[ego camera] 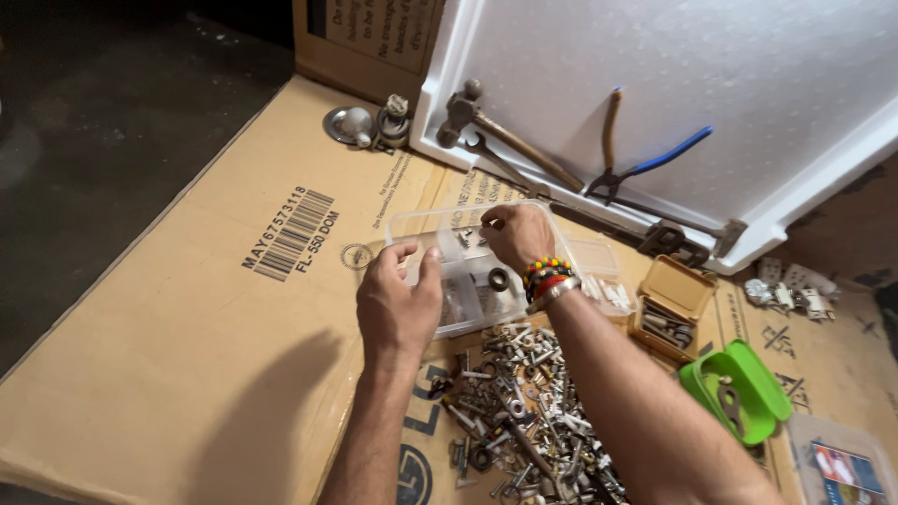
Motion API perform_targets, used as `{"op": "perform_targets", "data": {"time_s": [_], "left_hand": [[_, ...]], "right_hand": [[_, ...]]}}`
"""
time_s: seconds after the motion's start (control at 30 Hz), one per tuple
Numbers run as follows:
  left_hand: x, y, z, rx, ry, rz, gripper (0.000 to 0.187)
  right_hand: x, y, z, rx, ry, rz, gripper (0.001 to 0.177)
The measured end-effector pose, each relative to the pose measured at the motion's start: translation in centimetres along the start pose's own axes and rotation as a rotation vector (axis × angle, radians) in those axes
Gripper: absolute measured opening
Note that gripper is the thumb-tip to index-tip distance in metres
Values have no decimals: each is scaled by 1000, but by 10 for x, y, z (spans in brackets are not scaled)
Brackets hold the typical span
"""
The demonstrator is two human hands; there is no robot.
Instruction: The person sorts a large pile of mixed fasteners, including screws, bolts, and washers, from a cardboard box into a clear plastic compartmentalized container. They pick up individual items and place them into specific sections of the organizer.
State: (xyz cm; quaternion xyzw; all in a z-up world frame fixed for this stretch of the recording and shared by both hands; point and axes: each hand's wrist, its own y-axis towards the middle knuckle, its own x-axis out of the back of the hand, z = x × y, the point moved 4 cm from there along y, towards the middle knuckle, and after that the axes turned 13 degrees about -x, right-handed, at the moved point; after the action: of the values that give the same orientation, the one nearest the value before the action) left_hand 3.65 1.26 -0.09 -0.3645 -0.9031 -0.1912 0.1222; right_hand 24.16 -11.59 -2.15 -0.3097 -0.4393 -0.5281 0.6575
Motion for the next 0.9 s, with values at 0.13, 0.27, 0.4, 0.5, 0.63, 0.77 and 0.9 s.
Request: {"op": "perform_targets", "data": {"time_s": [0.13, 0.27, 0.4, 0.5, 0.63, 0.77, 0.9], "left_hand": [[-2, 0, 1, -30, -16, -34, 40], [-2, 0, -1, -29, -20, -33, 40], [-1, 0, -2, -35, -13, -25, 39], [-1, 1, -2, -2, -13, 25, 40], [0, -2, -6, 0, -4, 25, 39], [3, -4, -6, -1, 20, 35, 38], [5, -4, -4, -21, 24, -13, 40]], "right_hand": [[-10, 6, 11, -39, -217, 70, 22], [-6, 1, 4, -7, -78, 27, 25], [16, -25, -27, 42, 106, -113, 22], [37, -71, -64, -104, 203, -155, 20], [29, -145, -95, -263, 301, -59, 19], [3, -176, -92, -389, 267, 111, 22], [-2, -175, -80, -127, 138, -60, 24]]}}
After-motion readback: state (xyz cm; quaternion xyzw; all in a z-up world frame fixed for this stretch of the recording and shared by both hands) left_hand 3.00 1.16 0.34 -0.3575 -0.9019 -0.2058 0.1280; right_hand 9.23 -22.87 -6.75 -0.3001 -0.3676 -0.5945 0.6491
